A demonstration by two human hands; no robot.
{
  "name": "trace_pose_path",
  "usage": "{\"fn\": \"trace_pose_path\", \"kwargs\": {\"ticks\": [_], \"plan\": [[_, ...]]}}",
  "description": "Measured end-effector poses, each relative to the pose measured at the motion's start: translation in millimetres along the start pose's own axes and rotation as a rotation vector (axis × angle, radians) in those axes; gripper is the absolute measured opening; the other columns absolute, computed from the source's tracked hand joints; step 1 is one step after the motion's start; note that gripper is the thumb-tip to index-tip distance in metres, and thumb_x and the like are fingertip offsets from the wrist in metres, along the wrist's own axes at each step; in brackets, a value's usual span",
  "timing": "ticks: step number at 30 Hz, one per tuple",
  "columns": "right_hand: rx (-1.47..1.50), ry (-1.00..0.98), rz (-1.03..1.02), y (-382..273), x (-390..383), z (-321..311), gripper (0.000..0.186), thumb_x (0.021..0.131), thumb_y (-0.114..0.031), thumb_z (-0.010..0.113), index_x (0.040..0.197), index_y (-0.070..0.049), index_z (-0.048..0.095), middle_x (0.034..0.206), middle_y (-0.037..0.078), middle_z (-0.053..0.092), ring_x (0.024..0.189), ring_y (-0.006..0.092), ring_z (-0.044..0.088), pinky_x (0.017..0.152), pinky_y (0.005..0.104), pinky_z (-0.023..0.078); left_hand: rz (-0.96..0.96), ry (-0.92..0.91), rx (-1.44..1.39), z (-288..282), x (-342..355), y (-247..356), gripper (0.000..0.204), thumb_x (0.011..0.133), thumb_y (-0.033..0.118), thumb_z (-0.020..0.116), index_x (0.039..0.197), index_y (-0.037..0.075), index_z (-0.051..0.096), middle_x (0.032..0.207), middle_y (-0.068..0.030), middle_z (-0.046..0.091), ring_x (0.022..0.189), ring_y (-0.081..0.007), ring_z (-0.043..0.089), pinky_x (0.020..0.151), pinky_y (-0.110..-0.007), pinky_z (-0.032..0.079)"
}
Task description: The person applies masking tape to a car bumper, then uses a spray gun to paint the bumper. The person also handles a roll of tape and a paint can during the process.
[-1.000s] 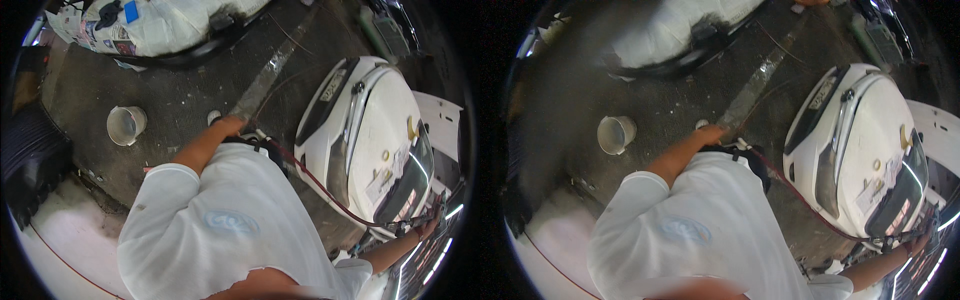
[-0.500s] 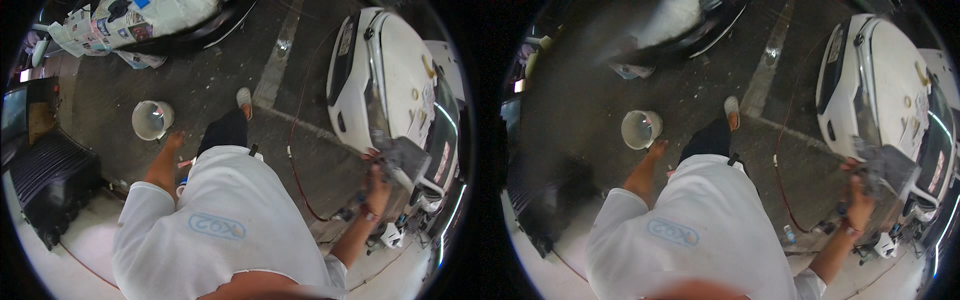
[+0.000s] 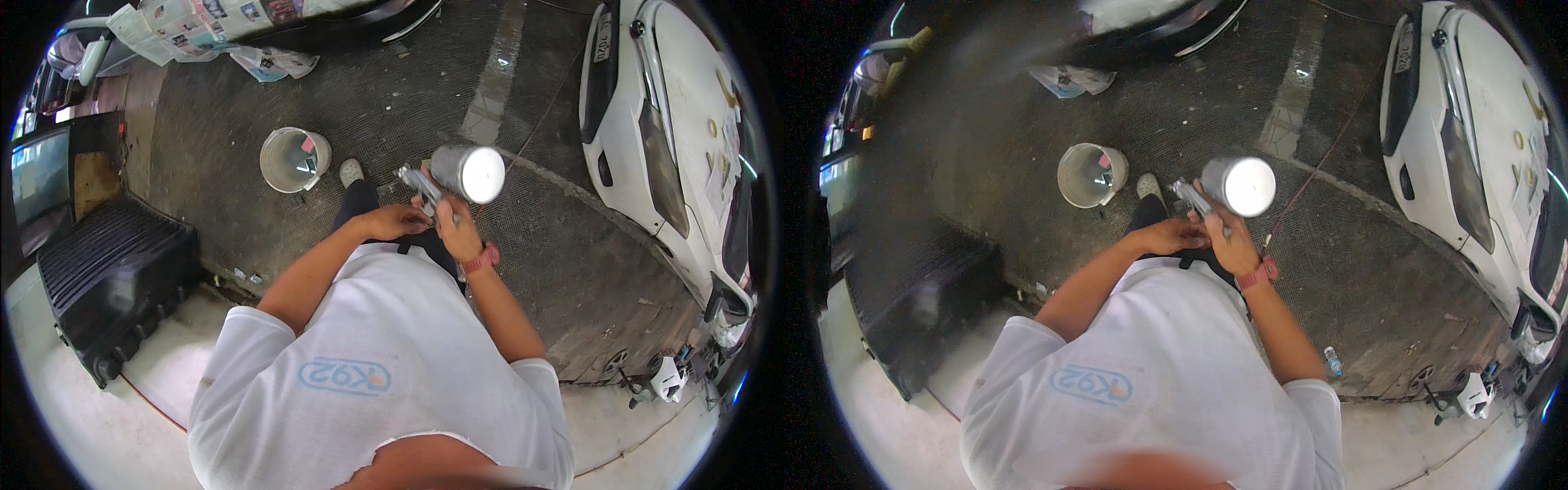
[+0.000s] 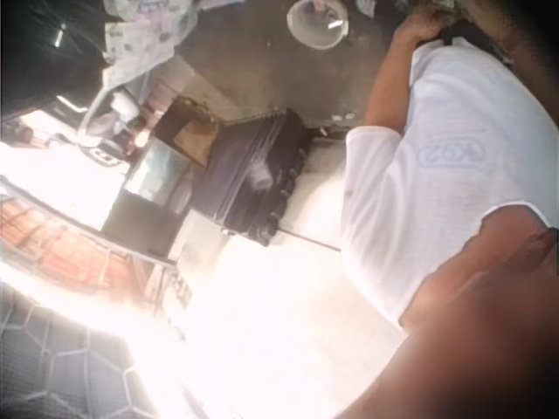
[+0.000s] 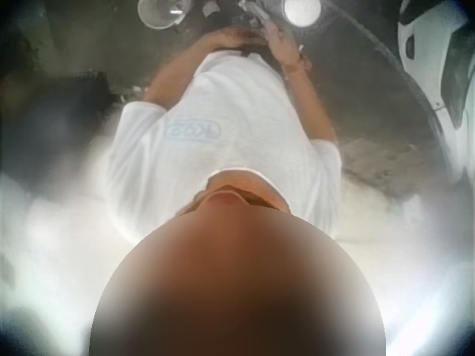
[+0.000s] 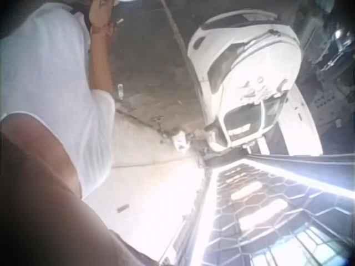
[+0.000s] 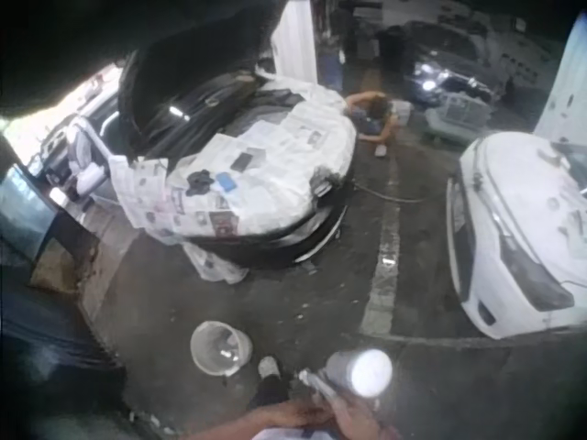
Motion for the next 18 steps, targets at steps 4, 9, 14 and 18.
{"fn": "trace_pose_path", "kwargs": {"ticks": [4, 9, 14, 18], "plan": [[0.018, 0.01, 0.178, 10, 66, 58, 0.061, 0.115, -0.052, 0.05, 0.152, -0.005, 0.064, 0.105, 0.007, 0.078, 0.095, 0.017, 0.068, 0.094, 0.0366, 0.052, -0.048, 0.053, -0.175, -14, -47, -37, 0.045, 0.114, 0.026, 0.064, 0.149, -0.002, 0.063, 0.142, -0.0155, 0.071, 0.135, -0.0242, 0.065, 0.119, -0.039, 0.049], [-0.103, -0.023, 0.228, 14, 134, 152, 0.066, 0.112, -0.063, 0.05, 0.126, -0.004, 0.077, 0.1, 0.004, 0.078, 0.068, 0.0108, 0.058, 0.064, 0.0307, 0.046, 0.152, 0.211, -0.562, -56, -116, -72, 0.041, 0.115, 0.019, 0.06, 0.152, -0.002, 0.06, 0.144, -0.0149, 0.07, 0.137, -0.0235, 0.063, 0.121, -0.04, 0.048], [-0.107, -0.232, 0.201, 3, 187, 257, 0.057, 0.114, -0.053, 0.054, 0.124, -0.001, 0.076, 0.095, 0.007, 0.076, 0.09, 0.0179, 0.07, 0.086, 0.0369, 0.057, 0.228, 0.349, -0.697, -112, -177, -94, 0.04, 0.115, 0.019, 0.06, 0.149, -0.003, 0.062, 0.144, -0.0129, 0.07, 0.135, -0.0231, 0.065, 0.122, -0.039, 0.046], [-0.115, -0.381, 0.234, -17, 204, 313, 0.06, 0.115, -0.055, 0.051, 0.144, -0.005, 0.068, 0.096, 0.006, 0.075, 0.087, 0.0177, 0.069, 0.084, 0.0368, 0.059, 0.221, 0.481, -0.793, -130, -214, -104, 0.036, 0.112, 0.018, 0.066, 0.142, -0.002, 0.068, 0.135, -0.011, 0.075, 0.131, -0.0215, 0.067, 0.119, -0.038, 0.048]]}}
Point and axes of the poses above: each hand's wrist, its own x-axis towards the middle knuckle, its own z-axis out of the palm, y = z × x, the point moved 4 cm from there along x, towards the middle knuckle
